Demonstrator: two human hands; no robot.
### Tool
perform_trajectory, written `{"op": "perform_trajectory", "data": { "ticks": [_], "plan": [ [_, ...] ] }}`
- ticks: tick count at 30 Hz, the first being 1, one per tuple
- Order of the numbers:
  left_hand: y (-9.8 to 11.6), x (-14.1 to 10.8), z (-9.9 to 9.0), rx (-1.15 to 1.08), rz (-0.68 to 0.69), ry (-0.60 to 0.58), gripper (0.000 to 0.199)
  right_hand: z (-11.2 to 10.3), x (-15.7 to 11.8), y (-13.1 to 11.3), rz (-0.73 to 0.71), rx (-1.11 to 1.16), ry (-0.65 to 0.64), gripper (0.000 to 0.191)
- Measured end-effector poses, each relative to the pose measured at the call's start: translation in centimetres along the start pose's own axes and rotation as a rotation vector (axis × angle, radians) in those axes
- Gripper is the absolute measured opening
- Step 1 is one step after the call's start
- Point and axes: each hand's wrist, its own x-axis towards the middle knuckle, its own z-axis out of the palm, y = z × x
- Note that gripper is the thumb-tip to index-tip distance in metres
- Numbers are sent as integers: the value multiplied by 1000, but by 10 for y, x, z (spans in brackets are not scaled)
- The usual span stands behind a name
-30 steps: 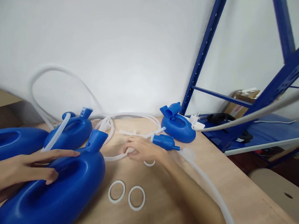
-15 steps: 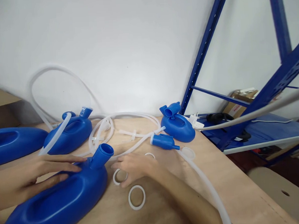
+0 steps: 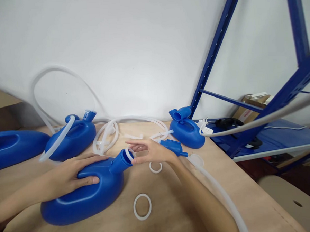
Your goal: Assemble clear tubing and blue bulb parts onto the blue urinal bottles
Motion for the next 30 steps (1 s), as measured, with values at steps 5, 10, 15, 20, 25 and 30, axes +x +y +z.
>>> {"op": "perform_trajectory", "data": {
  "ticks": [5,10,15,20,25,30],
  "plan": [
    [-2,15,-5,-81,41,-8,61,-6,-3,-13,-56,-95,-7,65],
    [4,17,-9,-101,40,-31,64,-4,-1,-19,-151,-211,7,59],
    [0,18,-8,-111,67,6,63,-4,-7,-28,-185,-284,-83,62],
    [-5,20,-4,-125,48,-7,64,-3,-9,-31,-226,-328,-118,63],
    [-7,20,-2,-128,25,-27,66,-2,-10,-31,-225,-366,-77,62],
    [-8,19,0,-135,30,-3,66,1,-5,-27,-260,-304,-18,52]
  ]
}}
